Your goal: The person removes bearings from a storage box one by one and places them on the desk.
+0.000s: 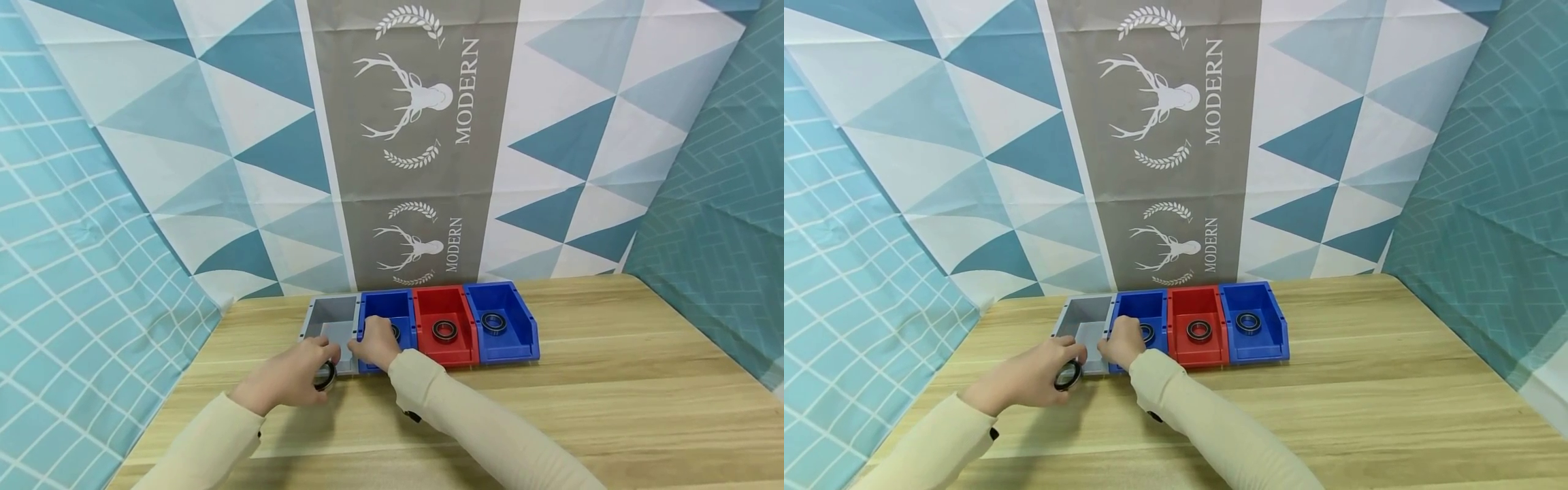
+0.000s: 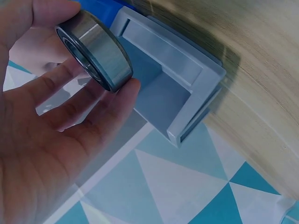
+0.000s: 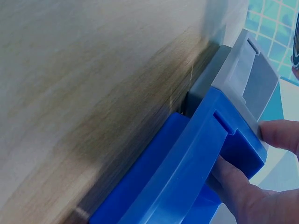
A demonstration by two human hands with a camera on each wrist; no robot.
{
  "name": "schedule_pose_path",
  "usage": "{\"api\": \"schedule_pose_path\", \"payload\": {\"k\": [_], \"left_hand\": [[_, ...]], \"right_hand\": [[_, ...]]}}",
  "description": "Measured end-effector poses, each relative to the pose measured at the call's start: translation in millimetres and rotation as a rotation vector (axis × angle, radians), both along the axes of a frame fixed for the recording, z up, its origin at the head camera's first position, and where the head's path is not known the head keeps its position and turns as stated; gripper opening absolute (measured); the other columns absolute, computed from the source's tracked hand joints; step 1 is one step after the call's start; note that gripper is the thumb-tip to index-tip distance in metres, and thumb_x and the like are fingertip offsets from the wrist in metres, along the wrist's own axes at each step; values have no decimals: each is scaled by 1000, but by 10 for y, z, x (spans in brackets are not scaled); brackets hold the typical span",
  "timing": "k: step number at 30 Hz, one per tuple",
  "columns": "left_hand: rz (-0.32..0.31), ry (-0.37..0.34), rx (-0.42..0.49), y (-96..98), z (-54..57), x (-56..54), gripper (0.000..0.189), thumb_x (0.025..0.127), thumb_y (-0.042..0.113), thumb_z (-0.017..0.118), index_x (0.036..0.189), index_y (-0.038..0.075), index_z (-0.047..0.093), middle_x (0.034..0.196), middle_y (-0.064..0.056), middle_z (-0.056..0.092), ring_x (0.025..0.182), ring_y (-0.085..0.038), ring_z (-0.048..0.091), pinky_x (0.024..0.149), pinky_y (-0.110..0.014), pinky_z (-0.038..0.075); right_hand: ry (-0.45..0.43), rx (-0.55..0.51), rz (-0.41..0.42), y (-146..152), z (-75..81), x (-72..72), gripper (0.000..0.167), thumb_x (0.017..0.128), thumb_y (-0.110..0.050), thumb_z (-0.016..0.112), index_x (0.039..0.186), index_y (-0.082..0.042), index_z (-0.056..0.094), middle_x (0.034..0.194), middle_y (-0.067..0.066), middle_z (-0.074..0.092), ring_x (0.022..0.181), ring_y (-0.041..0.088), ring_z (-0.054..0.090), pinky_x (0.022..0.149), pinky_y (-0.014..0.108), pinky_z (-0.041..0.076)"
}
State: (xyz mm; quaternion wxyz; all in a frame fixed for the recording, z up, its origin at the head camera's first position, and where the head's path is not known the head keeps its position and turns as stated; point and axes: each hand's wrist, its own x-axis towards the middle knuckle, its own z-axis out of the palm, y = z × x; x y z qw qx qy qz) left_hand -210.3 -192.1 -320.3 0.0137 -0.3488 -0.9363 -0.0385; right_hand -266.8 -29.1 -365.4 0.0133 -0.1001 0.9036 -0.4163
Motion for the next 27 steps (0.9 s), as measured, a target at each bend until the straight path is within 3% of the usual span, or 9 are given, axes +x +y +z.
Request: {"api": "schedule_pose_path", "payload": {"k": [11, 16, 21, 27], "left_hand": [[-50, -42, 28, 13, 1, 182, 39, 62, 10, 80, 93, 9, 57, 83, -1, 54, 71, -7, 42, 58, -19, 37], [-48, -57, 8, 19, -59, 255, 39, 62, 10, 80, 95, 9, 58, 85, 0, 54, 72, -7, 42, 58, -18, 36], [-72, -50, 12, 13, -142, 295, 40, 61, 11, 81, 92, 11, 56, 83, 3, 51, 71, -3, 41, 57, -15, 36], [-54, -105, -1, 0, -202, 325, 41, 61, 13, 82, 93, 12, 57, 82, 5, 47, 69, -2, 39, 56, -15, 35]], "right_hand": [[-3, 18, -15, -7, -2, -17, 28, 84, -17, 72, 72, -5, 49, 56, 1, 37, 43, 13, 40, 41, 22, 33], [0, 4, -16, -13, -14, -22, 25, 85, -17, 71, 77, -3, 53, 59, 2, 39, 43, 14, 41, 42, 22, 35], [0, -10, -18, -1, -8, -11, 28, 84, -17, 72, 72, -5, 50, 56, 1, 38, 43, 14, 41, 41, 22, 34], [-6, -1, -23, 0, -1, -8, 29, 83, -18, 73, 72, -6, 49, 59, 2, 40, 46, 14, 42, 43, 23, 34]]}}
